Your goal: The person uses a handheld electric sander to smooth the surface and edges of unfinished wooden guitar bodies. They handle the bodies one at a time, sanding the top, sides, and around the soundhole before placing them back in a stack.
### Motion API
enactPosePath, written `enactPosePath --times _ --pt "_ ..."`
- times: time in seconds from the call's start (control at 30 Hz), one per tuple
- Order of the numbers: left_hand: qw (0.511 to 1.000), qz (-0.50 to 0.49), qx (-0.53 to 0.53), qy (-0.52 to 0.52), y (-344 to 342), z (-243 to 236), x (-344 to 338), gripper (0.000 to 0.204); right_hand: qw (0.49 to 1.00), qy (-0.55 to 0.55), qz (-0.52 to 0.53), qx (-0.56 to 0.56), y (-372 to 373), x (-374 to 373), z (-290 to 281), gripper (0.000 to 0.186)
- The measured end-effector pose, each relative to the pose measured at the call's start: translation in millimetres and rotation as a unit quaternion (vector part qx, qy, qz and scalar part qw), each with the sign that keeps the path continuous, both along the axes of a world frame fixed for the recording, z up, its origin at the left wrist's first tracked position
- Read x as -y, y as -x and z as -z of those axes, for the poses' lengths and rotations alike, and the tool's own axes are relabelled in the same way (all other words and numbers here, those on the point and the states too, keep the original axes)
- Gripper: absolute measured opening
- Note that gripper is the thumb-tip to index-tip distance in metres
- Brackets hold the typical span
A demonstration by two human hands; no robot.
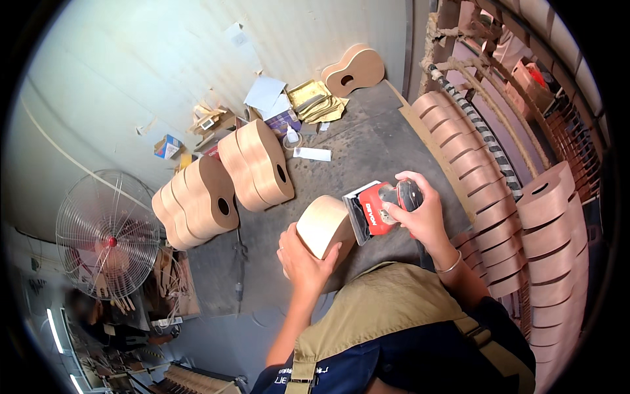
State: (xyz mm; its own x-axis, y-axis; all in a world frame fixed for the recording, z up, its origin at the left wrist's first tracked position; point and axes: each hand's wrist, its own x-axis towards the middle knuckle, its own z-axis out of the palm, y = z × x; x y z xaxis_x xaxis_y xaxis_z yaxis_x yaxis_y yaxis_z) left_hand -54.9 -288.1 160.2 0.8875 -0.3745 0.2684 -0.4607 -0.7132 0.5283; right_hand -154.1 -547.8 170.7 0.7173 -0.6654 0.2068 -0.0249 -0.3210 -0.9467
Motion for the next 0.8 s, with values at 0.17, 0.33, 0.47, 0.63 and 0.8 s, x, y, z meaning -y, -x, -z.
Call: enactPosePath --times 0.17,0.33,0.47,0.63,0.8 --pt "1.000 -0.014 0.002 0.006 1 4 -10 0.107 0.986 -0.159 0.029 -0.044 -4 -4 20 0.052" --pt "0.999 -0.024 0.001 0.033 2 6 -21 0.106 0.990 -0.106 0.044 -0.080 -10 -6 71 0.059" --pt "0.996 -0.044 -0.017 0.080 3 18 -42 0.104 0.997 0.018 0.033 -0.075 -18 -20 75 0.059" --pt "0.988 -0.062 -0.046 0.137 13 31 -69 0.102 0.991 0.081 0.031 -0.099 -38 0 88 0.059" --pt "0.978 -0.078 -0.095 0.168 19 45 -108 0.109 0.982 -0.068 0.003 -0.174 -50 17 103 0.056"
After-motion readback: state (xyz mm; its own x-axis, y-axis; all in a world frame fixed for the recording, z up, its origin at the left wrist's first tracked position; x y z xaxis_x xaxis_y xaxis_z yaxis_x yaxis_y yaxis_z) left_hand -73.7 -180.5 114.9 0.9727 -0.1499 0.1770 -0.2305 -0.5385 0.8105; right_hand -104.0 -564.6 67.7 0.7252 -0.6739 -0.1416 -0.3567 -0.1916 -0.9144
